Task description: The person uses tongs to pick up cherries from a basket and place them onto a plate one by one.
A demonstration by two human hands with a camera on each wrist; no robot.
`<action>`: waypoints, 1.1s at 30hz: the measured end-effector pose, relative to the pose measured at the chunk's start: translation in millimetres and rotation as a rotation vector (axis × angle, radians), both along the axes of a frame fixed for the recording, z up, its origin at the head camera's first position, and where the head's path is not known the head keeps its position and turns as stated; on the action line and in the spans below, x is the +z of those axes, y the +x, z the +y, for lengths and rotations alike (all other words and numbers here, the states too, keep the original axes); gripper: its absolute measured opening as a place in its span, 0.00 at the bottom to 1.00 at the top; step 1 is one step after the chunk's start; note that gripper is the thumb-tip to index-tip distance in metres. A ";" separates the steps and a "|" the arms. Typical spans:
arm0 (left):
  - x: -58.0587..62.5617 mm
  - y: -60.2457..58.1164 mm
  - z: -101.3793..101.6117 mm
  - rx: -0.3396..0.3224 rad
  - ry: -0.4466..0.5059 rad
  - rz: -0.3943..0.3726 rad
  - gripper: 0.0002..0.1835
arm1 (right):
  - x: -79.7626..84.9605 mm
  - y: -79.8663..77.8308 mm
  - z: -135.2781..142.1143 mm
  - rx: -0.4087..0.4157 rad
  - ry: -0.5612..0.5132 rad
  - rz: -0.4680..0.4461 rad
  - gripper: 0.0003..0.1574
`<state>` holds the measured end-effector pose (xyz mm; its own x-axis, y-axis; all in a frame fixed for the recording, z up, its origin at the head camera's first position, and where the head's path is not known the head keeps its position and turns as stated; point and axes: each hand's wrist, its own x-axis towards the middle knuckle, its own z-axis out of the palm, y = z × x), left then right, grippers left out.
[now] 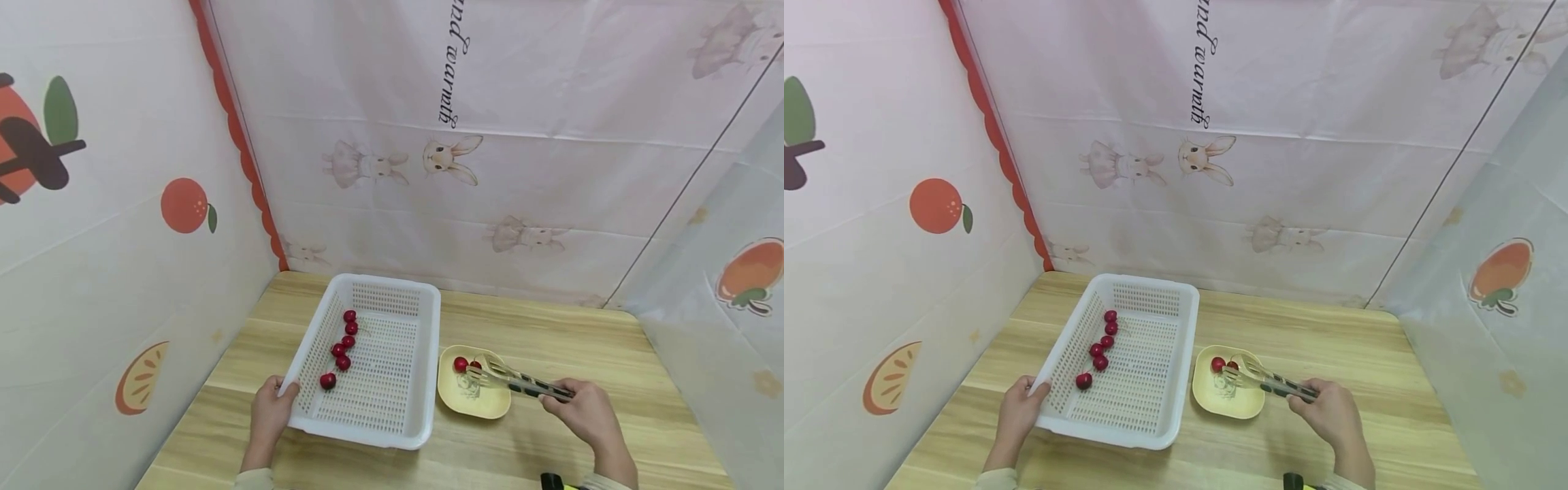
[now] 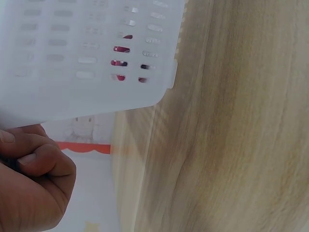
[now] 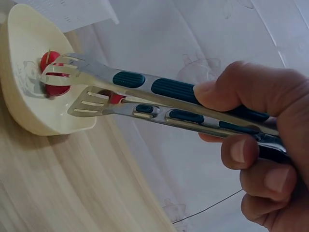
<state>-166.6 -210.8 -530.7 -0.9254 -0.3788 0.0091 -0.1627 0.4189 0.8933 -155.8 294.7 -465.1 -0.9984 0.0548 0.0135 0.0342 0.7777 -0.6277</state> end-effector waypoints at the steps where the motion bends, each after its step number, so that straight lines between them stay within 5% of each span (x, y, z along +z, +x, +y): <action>1: 0.0 0.4 0.3 -0.001 0.002 -0.001 0.09 | 1.4 1.7 -0.6 -0.006 0.000 -0.001 0.19; 19: -0.6 0.5 -1.0 0.001 -0.005 0.014 0.09 | 20.1 13.6 -12.0 -0.040 0.040 0.137 0.18; 33: -1.1 0.5 -0.6 0.007 -0.019 0.011 0.10 | 17.2 12.2 -25.5 0.007 0.048 0.451 0.15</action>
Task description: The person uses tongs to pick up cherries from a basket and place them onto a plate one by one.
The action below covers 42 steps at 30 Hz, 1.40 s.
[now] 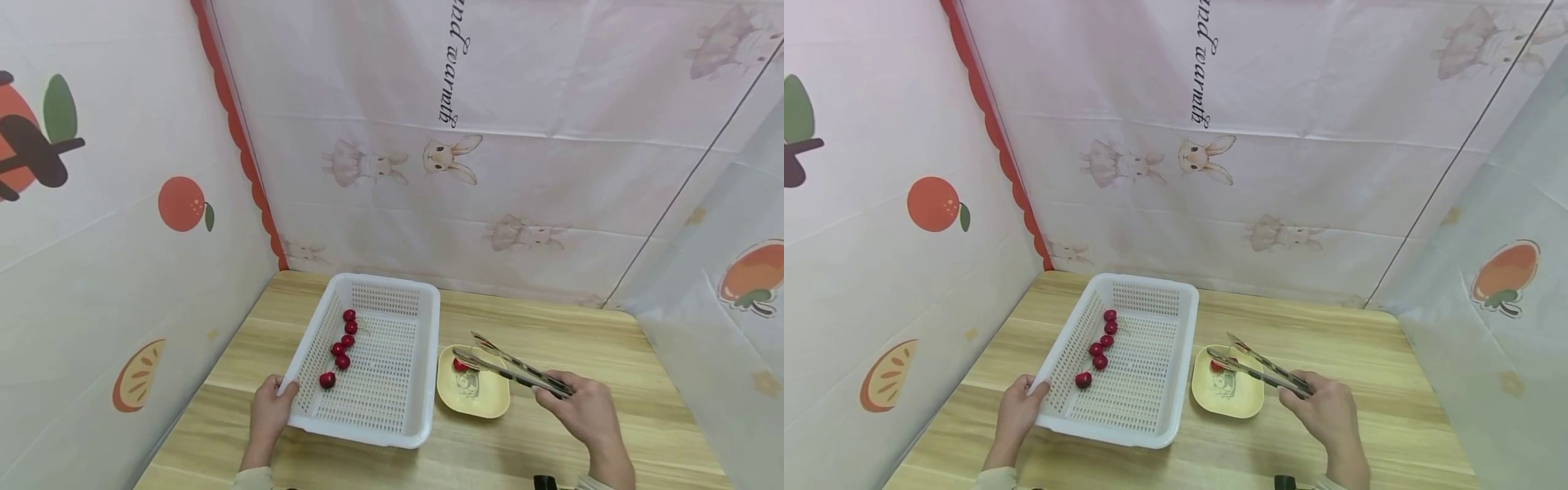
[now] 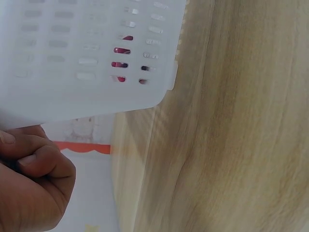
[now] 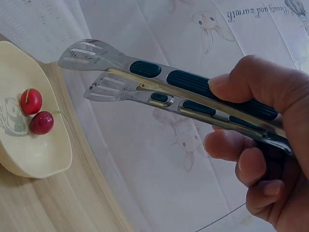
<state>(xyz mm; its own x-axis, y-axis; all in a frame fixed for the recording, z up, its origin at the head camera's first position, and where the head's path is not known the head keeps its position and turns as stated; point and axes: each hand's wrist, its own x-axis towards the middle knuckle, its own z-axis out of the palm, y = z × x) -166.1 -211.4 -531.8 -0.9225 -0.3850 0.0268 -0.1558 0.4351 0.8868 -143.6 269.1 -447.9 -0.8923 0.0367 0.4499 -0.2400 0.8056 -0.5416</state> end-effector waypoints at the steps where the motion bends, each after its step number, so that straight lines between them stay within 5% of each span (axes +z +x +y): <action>1: 0.4 -0.1 0.1 -0.001 0.000 0.000 0.10 | 0.0 0.3 -2.0 0.008 -0.006 0.017 0.15; 11: 0.2 -0.5 0.3 -0.001 -0.043 0.016 0.09 | -4.8 -4.3 -27.6 0.120 -0.068 0.273 0.13; 16: -0.1 -0.7 0.4 -0.008 -0.046 0.027 0.08 | -6.7 -7.7 -33.4 0.139 -0.093 0.317 0.14; 34: 4.3 1.3 -0.9 -0.018 0.018 -0.001 0.09 | -2.1 -17.4 -64.0 0.218 -0.179 0.210 0.13; 42: 2.3 0.4 -0.8 -0.011 -0.013 0.003 0.09 | 2.2 -25.1 -78.8 0.209 -0.198 0.009 0.12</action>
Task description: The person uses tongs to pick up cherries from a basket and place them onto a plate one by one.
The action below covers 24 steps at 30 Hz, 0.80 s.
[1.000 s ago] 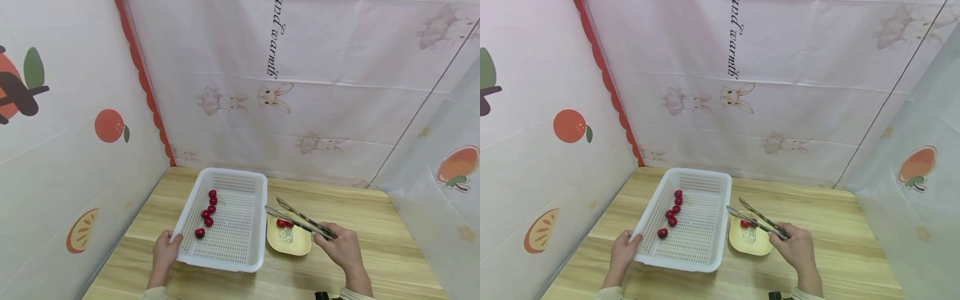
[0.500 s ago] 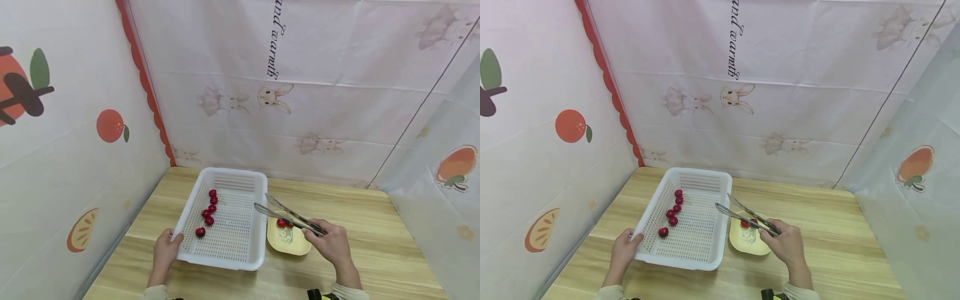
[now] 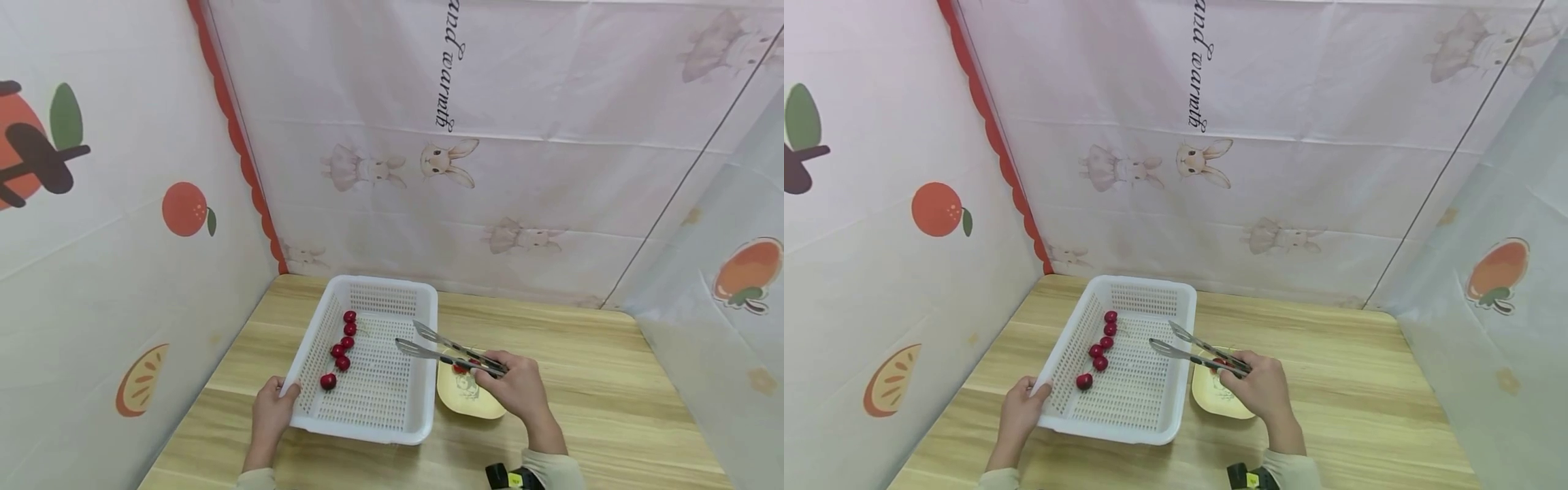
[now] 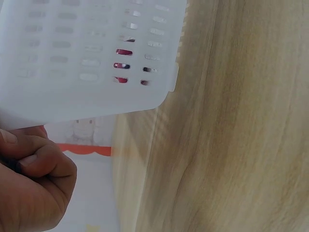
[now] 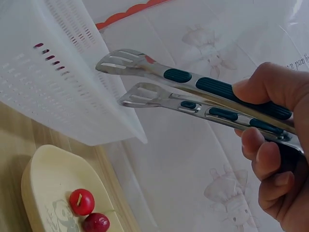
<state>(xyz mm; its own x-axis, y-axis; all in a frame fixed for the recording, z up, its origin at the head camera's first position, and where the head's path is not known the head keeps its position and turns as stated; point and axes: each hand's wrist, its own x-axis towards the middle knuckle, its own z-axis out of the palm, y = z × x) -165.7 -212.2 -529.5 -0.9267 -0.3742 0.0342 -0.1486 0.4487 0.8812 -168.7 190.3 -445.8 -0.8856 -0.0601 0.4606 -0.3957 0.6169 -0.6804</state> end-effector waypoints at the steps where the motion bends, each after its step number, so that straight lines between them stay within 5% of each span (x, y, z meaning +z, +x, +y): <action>1: -0.5 -0.1 0.1 0.000 0.000 0.001 0.09 | 1.3 -1.4 -1.7 -0.001 0.004 -0.021 0.12; 12: -2.9 -0.3 -0.4 0.002 0.021 0.003 0.09 | 14.7 -15.9 -18.1 0.068 0.069 -0.131 0.09; 24: -2.4 -0.2 -0.8 -0.007 0.036 0.024 0.08 | 32.7 -28.1 -32.0 0.049 0.094 -0.238 0.09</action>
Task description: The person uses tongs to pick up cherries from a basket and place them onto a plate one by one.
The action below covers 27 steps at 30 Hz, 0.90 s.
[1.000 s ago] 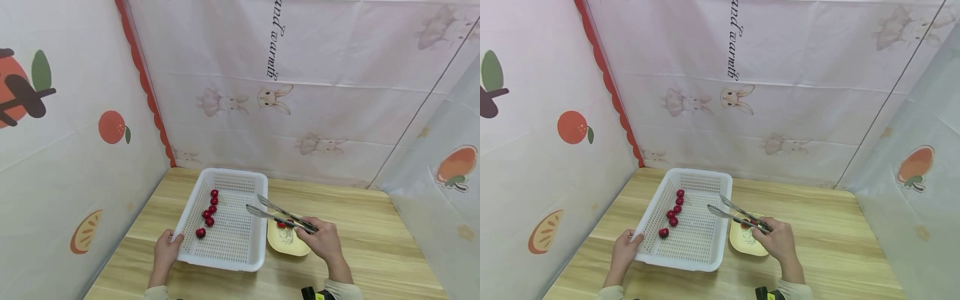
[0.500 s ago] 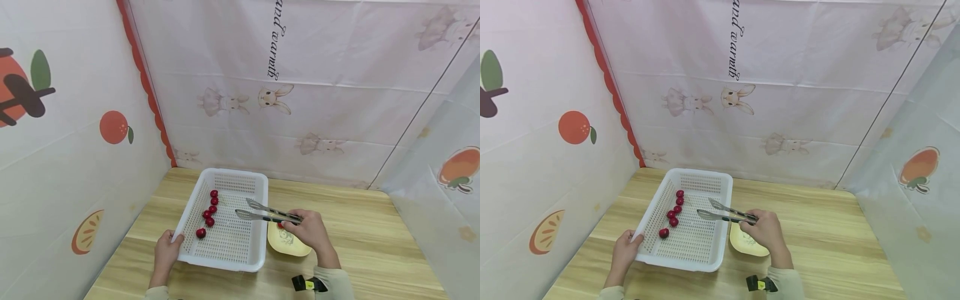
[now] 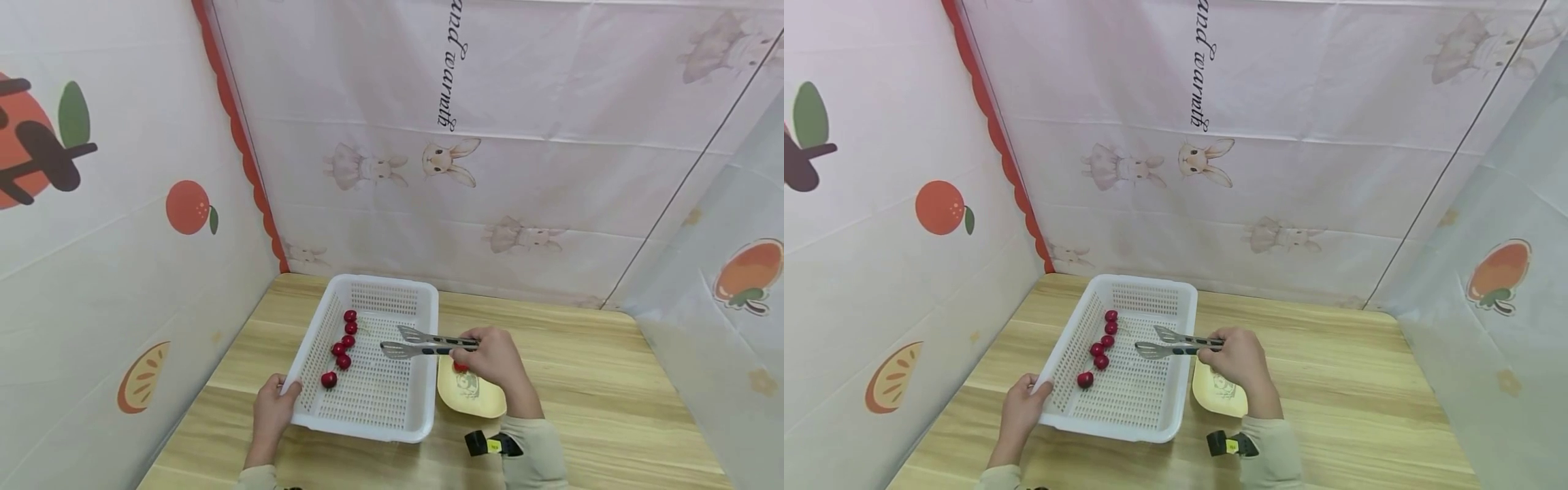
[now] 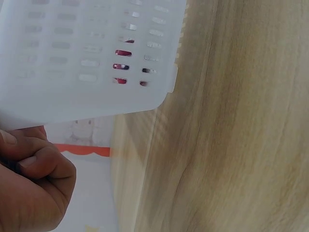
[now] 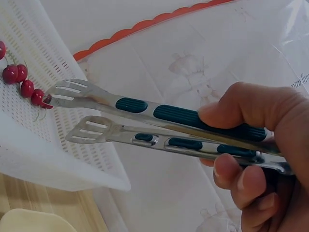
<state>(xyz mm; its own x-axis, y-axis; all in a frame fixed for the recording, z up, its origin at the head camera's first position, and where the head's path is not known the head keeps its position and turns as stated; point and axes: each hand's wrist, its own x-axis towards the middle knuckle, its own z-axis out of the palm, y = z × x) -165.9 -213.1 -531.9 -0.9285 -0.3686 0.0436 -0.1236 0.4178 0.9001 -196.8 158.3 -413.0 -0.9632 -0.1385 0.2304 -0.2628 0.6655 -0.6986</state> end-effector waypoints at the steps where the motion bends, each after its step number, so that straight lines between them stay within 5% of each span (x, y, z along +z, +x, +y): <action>1: 0.2 -0.2 0.1 0.000 0.002 0.000 0.08 | 0.7 -1.2 -1.3 0.001 -0.008 -0.017 0.09; 11: 4.7 1.2 1.6 0.007 0.014 -0.023 0.08 | 9.7 -13.2 -13.7 -0.025 -0.027 -0.200 0.06; 21: 4.9 1.8 3.2 0.008 0.032 -0.033 0.08 | -2.8 -20.4 -30.1 0.052 -0.089 -0.236 0.02; 27: 3.8 1.7 2.8 0.011 0.032 -0.021 0.09 | -13.9 -22.4 -38.5 0.105 -0.040 -0.179 0.02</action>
